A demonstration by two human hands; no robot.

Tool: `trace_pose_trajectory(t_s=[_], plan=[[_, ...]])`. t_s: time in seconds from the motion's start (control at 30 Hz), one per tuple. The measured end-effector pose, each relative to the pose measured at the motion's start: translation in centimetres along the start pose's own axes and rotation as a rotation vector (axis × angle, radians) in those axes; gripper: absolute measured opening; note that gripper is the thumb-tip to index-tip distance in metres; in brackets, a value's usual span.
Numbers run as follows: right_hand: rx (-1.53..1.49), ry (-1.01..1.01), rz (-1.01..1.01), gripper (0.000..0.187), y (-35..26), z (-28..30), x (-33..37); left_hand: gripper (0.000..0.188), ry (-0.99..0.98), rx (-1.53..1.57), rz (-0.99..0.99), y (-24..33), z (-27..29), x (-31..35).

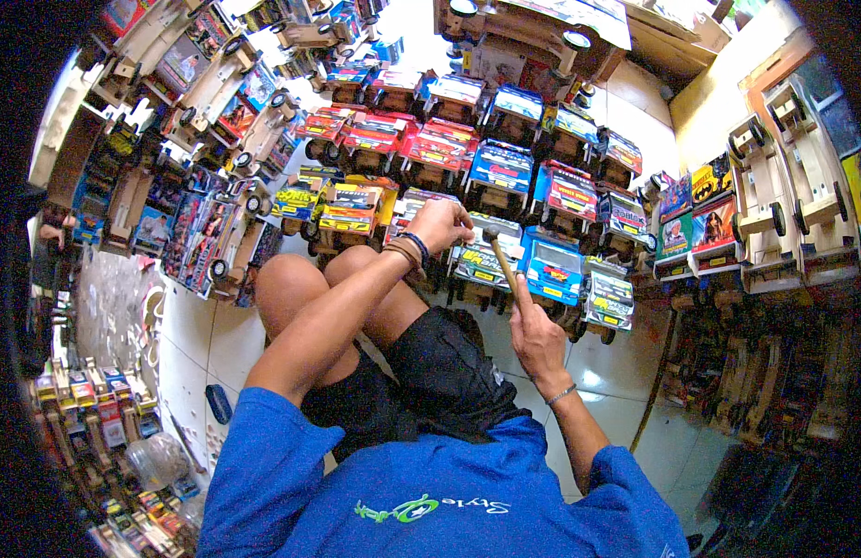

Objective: The person sits on the floor in a toy store and uses a hammer to drive nails into wooden toy car boxes on a display rack. They repeatedly pick nails from a container on the floor, place them on the boxes, and strike them with the hammer.

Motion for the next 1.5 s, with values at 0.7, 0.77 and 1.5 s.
trace_pose_trajectory(t_s=[0.7,0.77,1.5], plan=[[-0.045,0.012,-0.025,0.063,-0.1,0.1,0.9,0.020,-0.002,0.050,-0.013,-0.4,-0.1,-0.3],[-0.120,0.024,-0.076,0.062,-0.3,0.4,0.7,0.021,0.005,0.035,-0.020,-0.2,-0.1,-0.2],[-0.501,-0.238,0.314,0.059,-16.1,-0.5,-4.1,0.044,0.569,0.306,0.772,-12.9,15.4,39.6]])
Point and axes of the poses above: each hand's wrist, its own x-axis away from the middle knuckle, its own z-axis out of the back of the hand, y = z × x, the point moved 4 cm from there along -x, towards the middle knuckle, and after that the axes turned 1 degree about x, right-handed, at the moved point
